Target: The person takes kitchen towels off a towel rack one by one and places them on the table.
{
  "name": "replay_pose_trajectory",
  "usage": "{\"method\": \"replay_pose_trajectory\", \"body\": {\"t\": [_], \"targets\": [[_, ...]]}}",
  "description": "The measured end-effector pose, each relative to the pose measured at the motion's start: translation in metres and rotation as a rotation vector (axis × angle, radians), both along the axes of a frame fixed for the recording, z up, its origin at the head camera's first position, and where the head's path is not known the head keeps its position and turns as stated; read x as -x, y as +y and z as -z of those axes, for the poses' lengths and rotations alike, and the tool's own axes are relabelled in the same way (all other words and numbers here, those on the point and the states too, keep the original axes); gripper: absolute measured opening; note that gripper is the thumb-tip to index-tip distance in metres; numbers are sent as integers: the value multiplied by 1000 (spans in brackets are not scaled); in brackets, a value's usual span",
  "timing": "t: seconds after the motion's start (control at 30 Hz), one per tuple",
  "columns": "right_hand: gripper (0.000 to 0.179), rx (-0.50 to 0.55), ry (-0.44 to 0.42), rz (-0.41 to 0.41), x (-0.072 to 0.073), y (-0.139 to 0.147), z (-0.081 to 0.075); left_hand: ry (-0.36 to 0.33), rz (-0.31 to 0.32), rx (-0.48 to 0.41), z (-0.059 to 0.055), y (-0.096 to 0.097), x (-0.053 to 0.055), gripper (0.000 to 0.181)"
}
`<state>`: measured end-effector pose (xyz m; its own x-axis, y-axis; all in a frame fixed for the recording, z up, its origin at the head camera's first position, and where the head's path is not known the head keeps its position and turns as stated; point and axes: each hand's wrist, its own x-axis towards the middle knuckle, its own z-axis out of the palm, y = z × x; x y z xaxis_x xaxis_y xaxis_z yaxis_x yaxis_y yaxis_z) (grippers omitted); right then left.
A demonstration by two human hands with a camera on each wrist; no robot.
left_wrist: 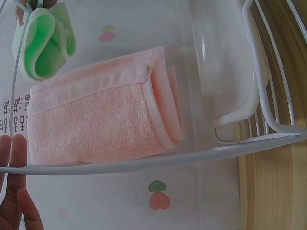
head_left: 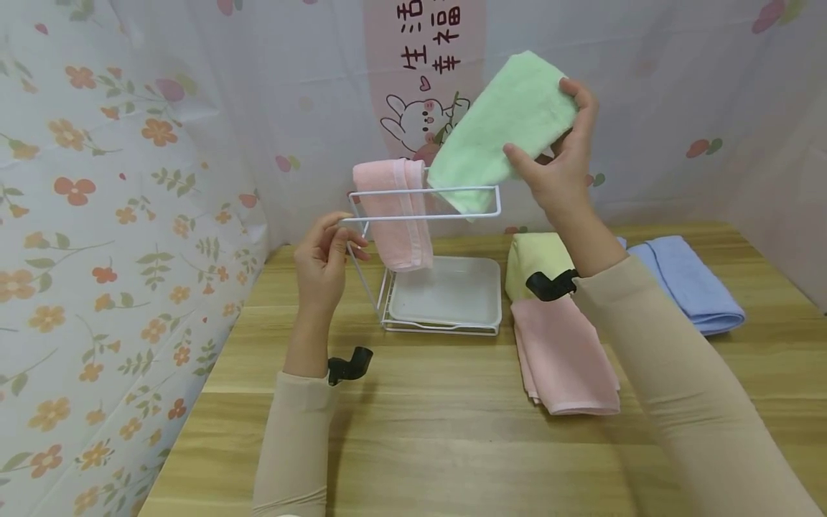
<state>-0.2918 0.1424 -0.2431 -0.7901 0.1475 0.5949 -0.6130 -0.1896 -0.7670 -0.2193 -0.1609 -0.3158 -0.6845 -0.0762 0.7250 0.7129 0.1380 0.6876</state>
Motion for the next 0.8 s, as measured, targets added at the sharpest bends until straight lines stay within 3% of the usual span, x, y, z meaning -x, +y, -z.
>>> {"method": "replay_pose_trajectory", "body": {"t": [0.3, 0.8], "targets": [[85, 166, 25, 31, -5, 8, -2, 4, -2, 1, 2, 2, 2, 17], [84, 322, 118, 57, -11, 24, -7, 20, 19, -29, 2, 2, 0, 17]]}}
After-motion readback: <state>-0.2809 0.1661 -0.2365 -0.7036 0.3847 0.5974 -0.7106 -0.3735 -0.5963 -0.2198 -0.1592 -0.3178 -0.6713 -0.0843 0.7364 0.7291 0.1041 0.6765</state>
